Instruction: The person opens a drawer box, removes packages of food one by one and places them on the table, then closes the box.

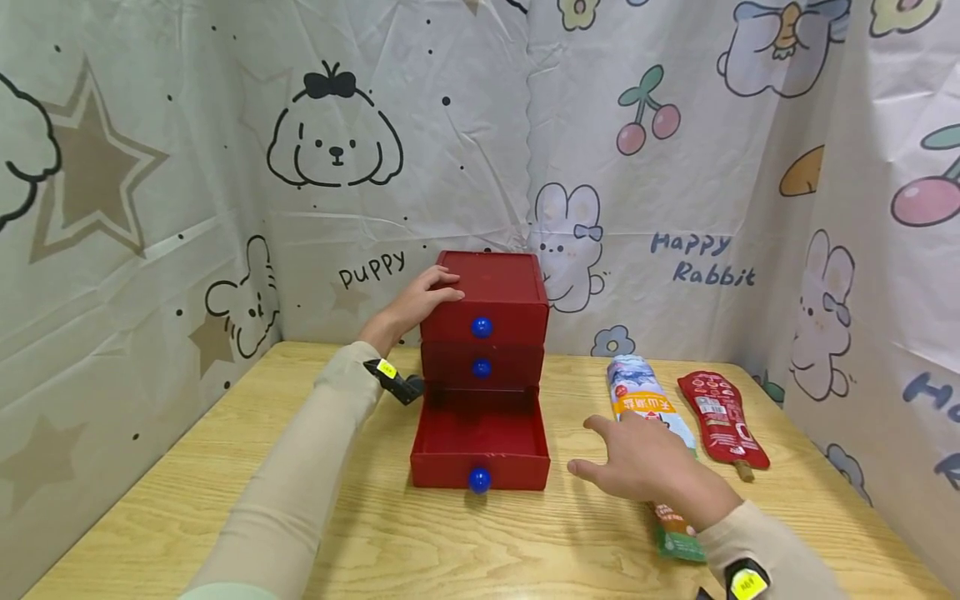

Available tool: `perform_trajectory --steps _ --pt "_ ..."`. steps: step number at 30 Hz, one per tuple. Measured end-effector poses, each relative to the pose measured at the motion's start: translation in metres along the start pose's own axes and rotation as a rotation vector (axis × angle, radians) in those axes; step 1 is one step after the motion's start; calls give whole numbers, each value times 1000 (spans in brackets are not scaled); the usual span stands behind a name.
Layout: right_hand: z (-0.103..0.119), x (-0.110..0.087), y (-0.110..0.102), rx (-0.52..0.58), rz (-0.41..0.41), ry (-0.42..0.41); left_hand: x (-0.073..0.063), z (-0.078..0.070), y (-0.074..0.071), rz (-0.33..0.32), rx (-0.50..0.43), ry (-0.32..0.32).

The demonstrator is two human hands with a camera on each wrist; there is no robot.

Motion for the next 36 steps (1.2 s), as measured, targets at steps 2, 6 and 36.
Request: perform_trajectory --steps 2,6,36 --pt "9 1 -3 12 3 -9 0 0 0 3 0 0" --pt "27 4 -9 34 -12 -25 6 7 0 10 -14 -6" --pt "146 2 5 -28 -182 -372 -1 0 -1 12 -2 -9"
Point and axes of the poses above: each hand's wrist, its own x-axis towards the middle knuckle, its own y-axis out of the palm, z = x × y, the point moved 5 cm from there along x, towards the middle knuckle, and after that the axes turned 3 degrees about y, right-handed, at the moved point
